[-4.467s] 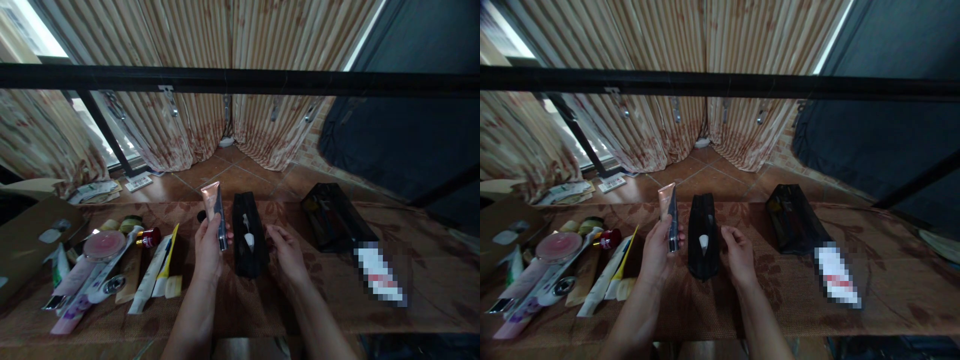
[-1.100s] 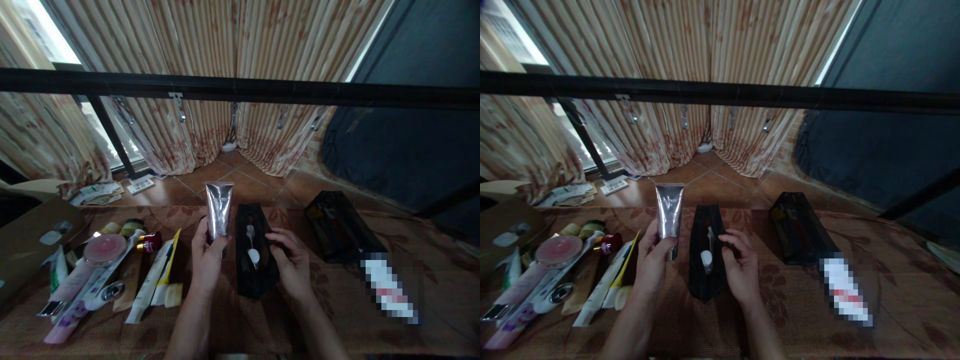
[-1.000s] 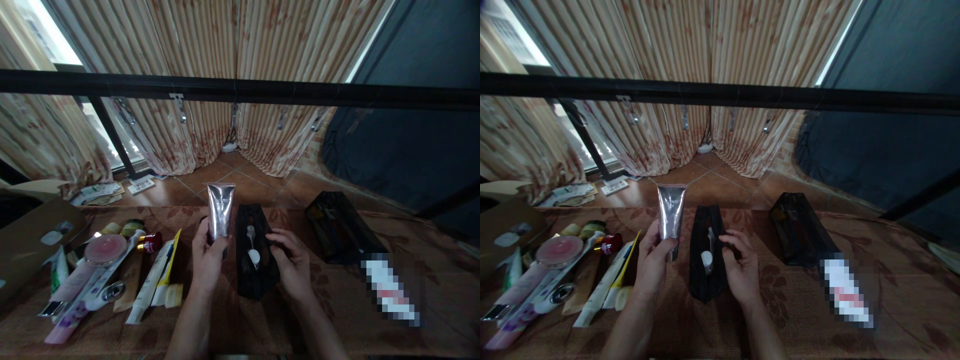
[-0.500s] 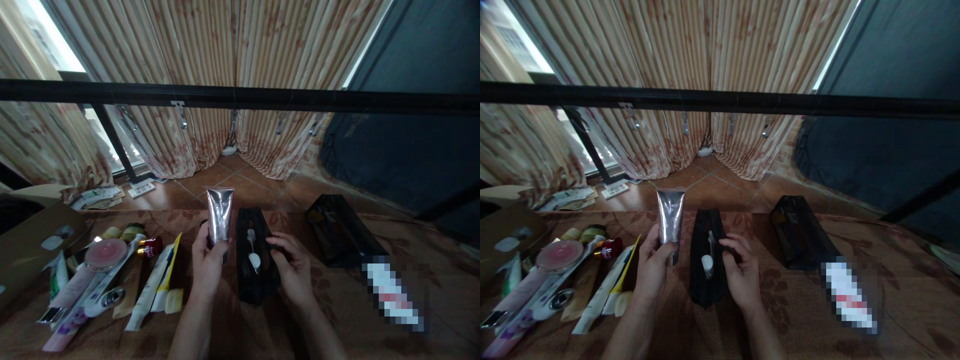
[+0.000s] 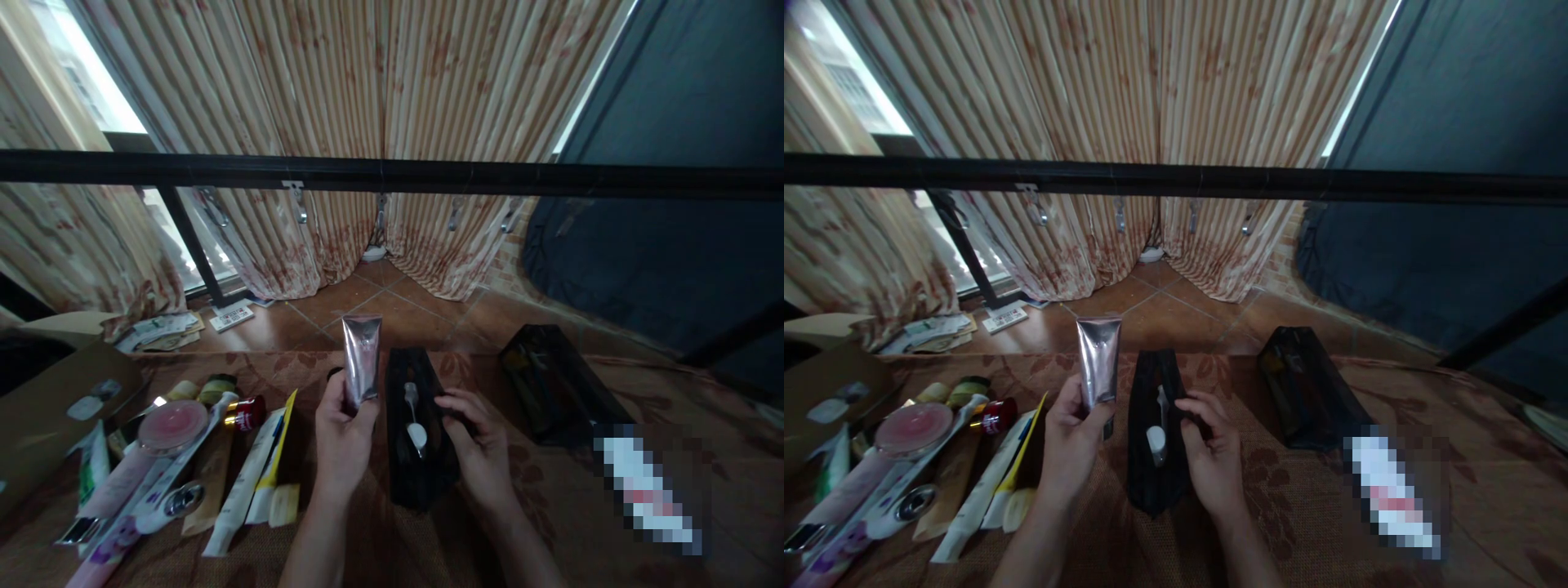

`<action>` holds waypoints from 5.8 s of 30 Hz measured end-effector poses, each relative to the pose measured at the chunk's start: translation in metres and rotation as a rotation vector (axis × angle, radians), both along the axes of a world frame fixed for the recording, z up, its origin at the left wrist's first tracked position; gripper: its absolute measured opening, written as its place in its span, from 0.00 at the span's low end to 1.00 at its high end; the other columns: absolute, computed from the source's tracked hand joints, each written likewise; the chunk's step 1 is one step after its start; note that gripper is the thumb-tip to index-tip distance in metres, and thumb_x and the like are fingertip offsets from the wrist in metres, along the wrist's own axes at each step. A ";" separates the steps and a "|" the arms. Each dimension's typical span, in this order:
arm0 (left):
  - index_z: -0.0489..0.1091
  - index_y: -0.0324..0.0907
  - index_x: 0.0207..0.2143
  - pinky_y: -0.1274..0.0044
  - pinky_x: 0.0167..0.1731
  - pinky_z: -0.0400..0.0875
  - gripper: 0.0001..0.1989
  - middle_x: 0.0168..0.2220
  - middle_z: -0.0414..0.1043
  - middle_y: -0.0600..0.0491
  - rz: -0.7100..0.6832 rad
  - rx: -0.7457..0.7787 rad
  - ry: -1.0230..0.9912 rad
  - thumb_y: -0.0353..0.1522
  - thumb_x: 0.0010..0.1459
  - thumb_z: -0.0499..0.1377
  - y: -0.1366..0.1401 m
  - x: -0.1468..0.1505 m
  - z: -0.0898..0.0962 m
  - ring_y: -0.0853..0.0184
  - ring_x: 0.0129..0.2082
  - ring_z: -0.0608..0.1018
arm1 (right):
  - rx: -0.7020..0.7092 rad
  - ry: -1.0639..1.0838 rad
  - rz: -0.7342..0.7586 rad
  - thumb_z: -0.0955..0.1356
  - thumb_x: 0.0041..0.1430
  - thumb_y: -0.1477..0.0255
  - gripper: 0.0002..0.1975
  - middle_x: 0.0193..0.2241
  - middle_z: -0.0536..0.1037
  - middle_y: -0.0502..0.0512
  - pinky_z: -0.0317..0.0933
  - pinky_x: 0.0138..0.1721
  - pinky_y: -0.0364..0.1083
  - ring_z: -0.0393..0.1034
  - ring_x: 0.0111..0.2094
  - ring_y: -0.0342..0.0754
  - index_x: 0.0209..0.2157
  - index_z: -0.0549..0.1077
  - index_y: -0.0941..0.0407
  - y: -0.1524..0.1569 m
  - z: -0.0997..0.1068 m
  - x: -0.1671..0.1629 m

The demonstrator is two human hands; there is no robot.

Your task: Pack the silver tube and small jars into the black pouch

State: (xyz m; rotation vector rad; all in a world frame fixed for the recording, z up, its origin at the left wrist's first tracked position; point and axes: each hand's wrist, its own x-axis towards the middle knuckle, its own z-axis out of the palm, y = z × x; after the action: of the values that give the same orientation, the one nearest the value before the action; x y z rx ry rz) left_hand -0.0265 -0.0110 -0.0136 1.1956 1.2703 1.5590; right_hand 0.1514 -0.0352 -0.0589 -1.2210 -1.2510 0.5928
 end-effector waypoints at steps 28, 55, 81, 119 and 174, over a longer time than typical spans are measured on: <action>0.67 0.40 0.36 0.82 0.22 0.65 0.26 0.26 0.71 0.60 0.031 -0.292 -0.441 0.38 0.36 0.73 0.002 -0.001 0.006 0.75 0.20 0.72 | -0.025 0.039 -0.002 0.68 0.55 0.74 0.10 0.45 0.78 0.55 0.67 0.45 0.48 0.73 0.48 0.52 0.35 0.81 0.50 0.000 0.003 -0.005; 0.67 0.40 0.41 0.81 0.16 0.67 0.22 0.31 0.75 0.54 -0.299 -0.297 -0.715 0.43 0.48 0.68 -0.009 -0.010 0.020 0.73 0.17 0.72 | 0.022 -0.079 -0.020 0.68 0.57 0.73 0.09 0.43 0.78 0.54 0.63 0.47 0.50 0.72 0.48 0.51 0.36 0.81 0.50 0.000 0.003 0.000; 0.77 0.33 0.44 0.75 0.28 0.70 0.21 0.31 0.76 0.45 -0.629 -0.076 -0.909 0.39 0.59 0.54 -0.013 -0.016 0.019 0.66 0.25 0.74 | 0.027 -0.061 -0.027 0.68 0.55 0.73 0.09 0.42 0.78 0.53 0.63 0.46 0.49 0.73 0.45 0.50 0.35 0.81 0.50 0.001 0.004 -0.001; 0.77 0.33 0.39 0.77 0.27 0.75 0.18 0.34 0.79 0.44 -0.334 -0.214 -0.908 0.38 0.55 0.57 -0.006 -0.011 0.019 0.65 0.28 0.79 | -0.007 -0.056 -0.019 0.69 0.57 0.68 0.07 0.44 0.78 0.55 0.65 0.48 0.53 0.72 0.48 0.53 0.36 0.81 0.50 0.000 0.001 -0.003; 0.72 0.37 0.32 0.84 0.18 0.65 0.16 0.30 0.76 0.55 0.000 -0.452 -0.779 0.25 0.35 0.65 -0.001 -0.008 0.005 0.78 0.19 0.69 | -0.130 -0.003 -0.013 0.69 0.56 0.65 0.09 0.47 0.78 0.55 0.66 0.48 0.51 0.73 0.50 0.54 0.36 0.81 0.49 0.001 -0.001 -0.007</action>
State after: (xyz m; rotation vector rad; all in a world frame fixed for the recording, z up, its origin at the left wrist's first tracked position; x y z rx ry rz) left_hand -0.0348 -0.0120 -0.0091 0.2444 0.9957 1.4131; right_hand 0.1447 -0.0344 -0.0599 -1.3378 -1.2209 0.6716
